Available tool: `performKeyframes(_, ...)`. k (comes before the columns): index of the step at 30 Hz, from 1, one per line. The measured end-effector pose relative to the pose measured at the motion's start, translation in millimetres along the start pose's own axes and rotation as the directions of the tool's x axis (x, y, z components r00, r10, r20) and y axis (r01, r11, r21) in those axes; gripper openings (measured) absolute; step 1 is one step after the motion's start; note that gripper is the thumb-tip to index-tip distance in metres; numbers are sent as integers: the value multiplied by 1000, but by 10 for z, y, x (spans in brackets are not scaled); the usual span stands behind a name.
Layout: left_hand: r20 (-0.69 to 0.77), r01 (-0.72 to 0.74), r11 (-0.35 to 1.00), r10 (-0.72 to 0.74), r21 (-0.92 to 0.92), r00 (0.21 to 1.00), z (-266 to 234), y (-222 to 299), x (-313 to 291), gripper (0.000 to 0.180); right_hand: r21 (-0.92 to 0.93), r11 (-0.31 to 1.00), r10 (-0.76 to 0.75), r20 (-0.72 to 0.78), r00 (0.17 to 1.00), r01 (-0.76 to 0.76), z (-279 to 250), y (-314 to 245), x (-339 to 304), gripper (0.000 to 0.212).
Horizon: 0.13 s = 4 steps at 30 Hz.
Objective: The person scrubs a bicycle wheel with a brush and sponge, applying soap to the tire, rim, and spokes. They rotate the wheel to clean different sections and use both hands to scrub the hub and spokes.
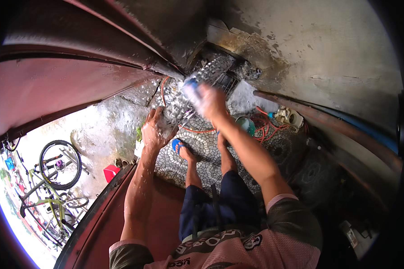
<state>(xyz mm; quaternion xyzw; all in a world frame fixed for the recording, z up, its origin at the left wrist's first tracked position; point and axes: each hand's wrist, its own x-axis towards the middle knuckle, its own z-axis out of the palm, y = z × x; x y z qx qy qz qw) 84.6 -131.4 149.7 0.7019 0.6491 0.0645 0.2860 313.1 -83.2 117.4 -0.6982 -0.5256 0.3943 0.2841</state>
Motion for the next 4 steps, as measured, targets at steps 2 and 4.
performKeyframes(2, 29, 0, 1000, 0, 5, 1000, 2, 25, 187, 73, 103, 928, -343, -137, 929, 358, 240, 267, 33, 18)
performKeyframes(4, 94, -2, 1000, 0, 25, 996, 5, -37, 190, 71, 284, 900, -298, -150, 943, 330, 119, 280, 118, 19)
